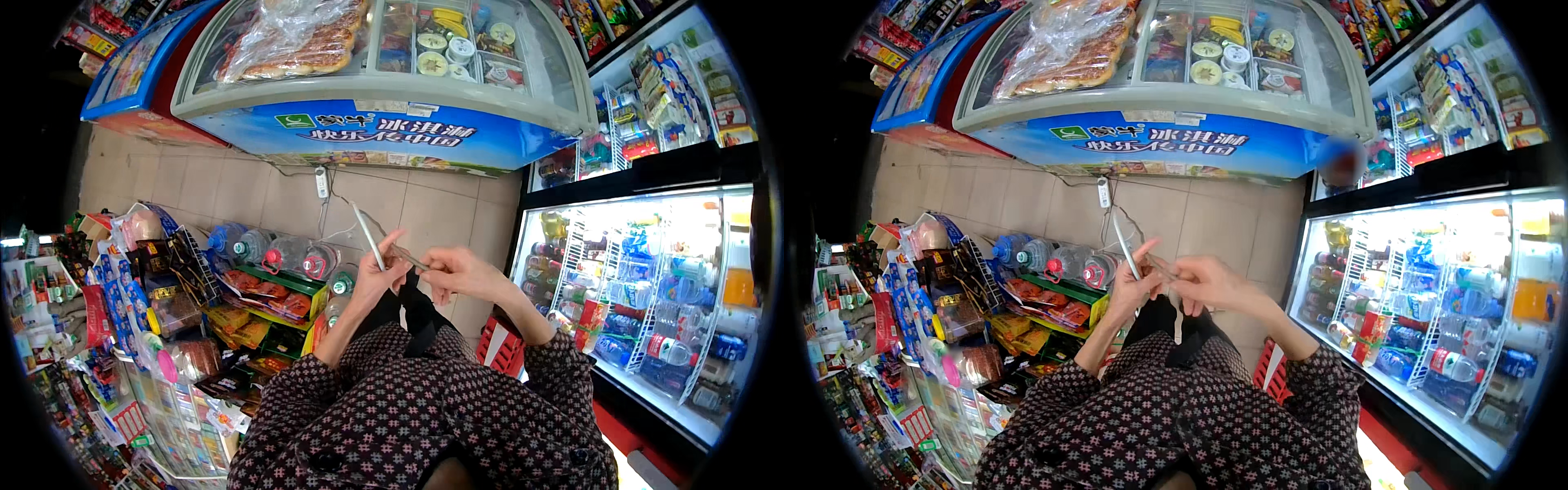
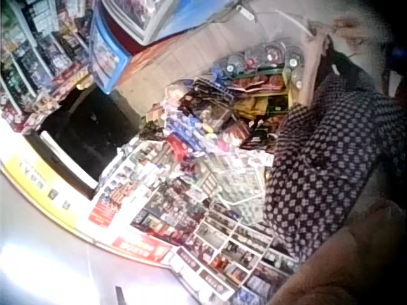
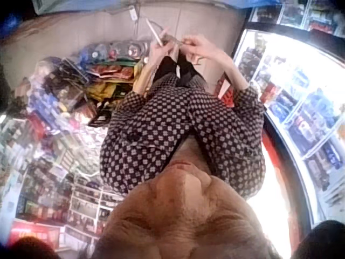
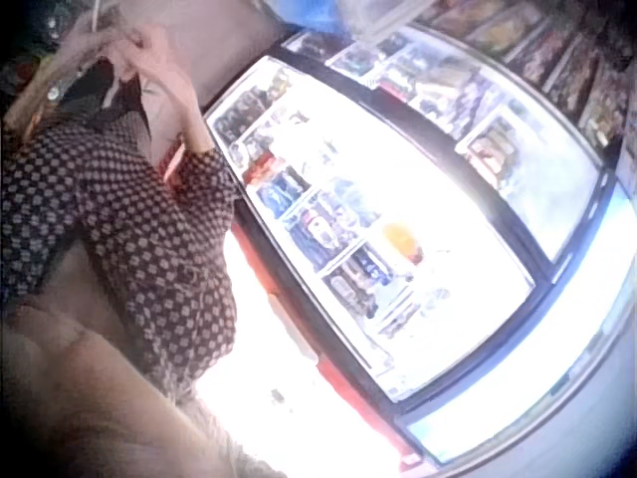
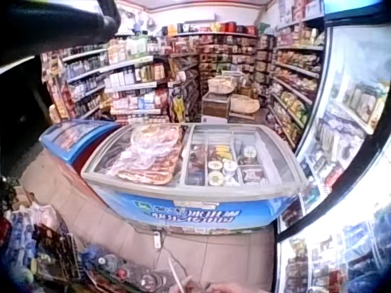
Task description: The person unplugs a power strip, coils the power cord, and then drags a blue chest freezer across the store floor to a new location near the entrance.
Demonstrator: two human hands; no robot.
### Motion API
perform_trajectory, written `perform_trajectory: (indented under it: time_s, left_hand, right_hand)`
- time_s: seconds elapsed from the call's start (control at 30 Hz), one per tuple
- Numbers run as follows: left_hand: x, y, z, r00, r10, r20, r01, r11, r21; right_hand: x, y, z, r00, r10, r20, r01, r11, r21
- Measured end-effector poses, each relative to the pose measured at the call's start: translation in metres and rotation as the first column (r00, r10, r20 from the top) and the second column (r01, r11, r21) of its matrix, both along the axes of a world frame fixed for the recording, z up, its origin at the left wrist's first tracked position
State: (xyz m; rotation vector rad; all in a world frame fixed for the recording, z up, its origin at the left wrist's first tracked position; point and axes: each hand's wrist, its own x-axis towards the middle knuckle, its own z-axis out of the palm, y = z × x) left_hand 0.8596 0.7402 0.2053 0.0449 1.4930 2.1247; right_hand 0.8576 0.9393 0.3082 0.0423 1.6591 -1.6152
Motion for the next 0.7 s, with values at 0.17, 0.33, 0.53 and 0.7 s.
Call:
perform_trajectory:
  time_s: [0.17,0.33,0.53,0.7]
  left_hand:
    - [-0.055,-0.014,0.032,0.957,0.27,0.108,-0.259,0.96,-0.106]
    - [-0.118,-0.077,0.044,0.841,0.534,0.082,-0.537,0.843,0.019]
    - [-0.178,-0.16,0.066,0.723,0.69,0.039,-0.691,0.722,0.041]
    - [-0.195,-0.164,0.072,0.793,0.603,0.084,-0.605,0.796,-0.006]
  right_hand:
    - [-0.034,0.004,-0.032,0.997,0.069,-0.031,-0.07,0.997,-0.032]
    - [0.028,0.061,-0.18,0.924,0.205,-0.321,-0.124,0.959,0.256]
    - [0.114,0.112,-0.243,0.993,-0.034,-0.112,0.083,0.879,0.47]
    - [0.021,0.072,-0.137,0.834,-0.55,-0.054,0.549,0.814,0.19]
